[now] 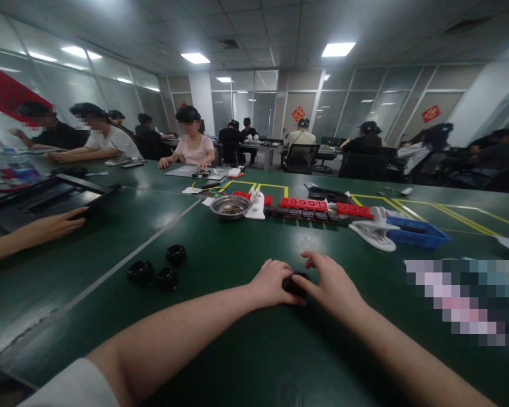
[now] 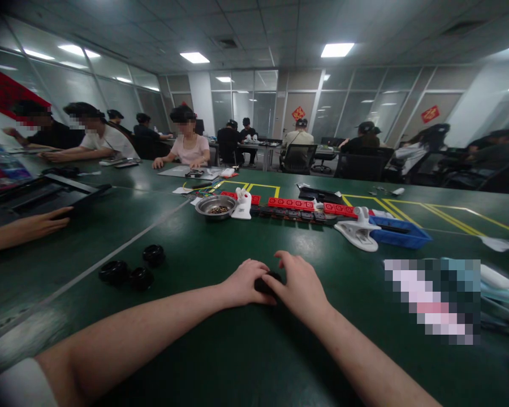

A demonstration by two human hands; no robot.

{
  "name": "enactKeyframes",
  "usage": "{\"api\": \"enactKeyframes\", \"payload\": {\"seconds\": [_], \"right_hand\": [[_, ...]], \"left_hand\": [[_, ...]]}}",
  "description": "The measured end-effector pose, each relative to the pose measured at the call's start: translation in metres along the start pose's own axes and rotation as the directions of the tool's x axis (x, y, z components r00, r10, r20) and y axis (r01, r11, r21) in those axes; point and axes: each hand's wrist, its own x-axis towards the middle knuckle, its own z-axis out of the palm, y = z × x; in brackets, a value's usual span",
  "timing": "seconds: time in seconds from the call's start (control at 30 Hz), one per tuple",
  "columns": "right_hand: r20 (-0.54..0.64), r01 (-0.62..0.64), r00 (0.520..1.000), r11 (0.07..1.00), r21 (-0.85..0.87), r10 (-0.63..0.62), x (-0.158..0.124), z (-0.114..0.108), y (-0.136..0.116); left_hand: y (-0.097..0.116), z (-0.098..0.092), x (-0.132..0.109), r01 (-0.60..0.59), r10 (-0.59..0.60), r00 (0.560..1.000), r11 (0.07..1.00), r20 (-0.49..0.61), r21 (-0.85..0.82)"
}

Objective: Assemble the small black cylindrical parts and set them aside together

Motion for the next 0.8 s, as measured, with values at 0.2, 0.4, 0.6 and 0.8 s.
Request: {"api": "enactKeyframes", "payload": {"seconds": [0.2,0.4,0.6,0.8], "right_hand": [[0.168,0.105,0.977,0.985,0.139,-0.128,-0.001,-0.010,-0.004],[0.086,0.072,0.994,0.997,0.010,-0.072,-0.001,-0.009,-0.004],[0.165,0.116,0.978,0.990,0.076,-0.127,-0.003,-0.007,-0.002],[0.137,0.117,0.982,0.987,0.106,-0.131,-0.004,-0.008,-0.003]], "left_hand": [[0.001,-0.001,0.001,0.015,-0.015,1.000,1.000,0.012,0.003],[0.002,-0.001,0.000,0.012,-0.012,1.000,1.000,0.014,0.024],[0.004,-0.003,0.000,0.004,-0.004,1.000,1.000,0.006,0.009],[0.004,-0.003,0.000,-0.012,0.012,1.000,0.999,0.010,0.041]]}}
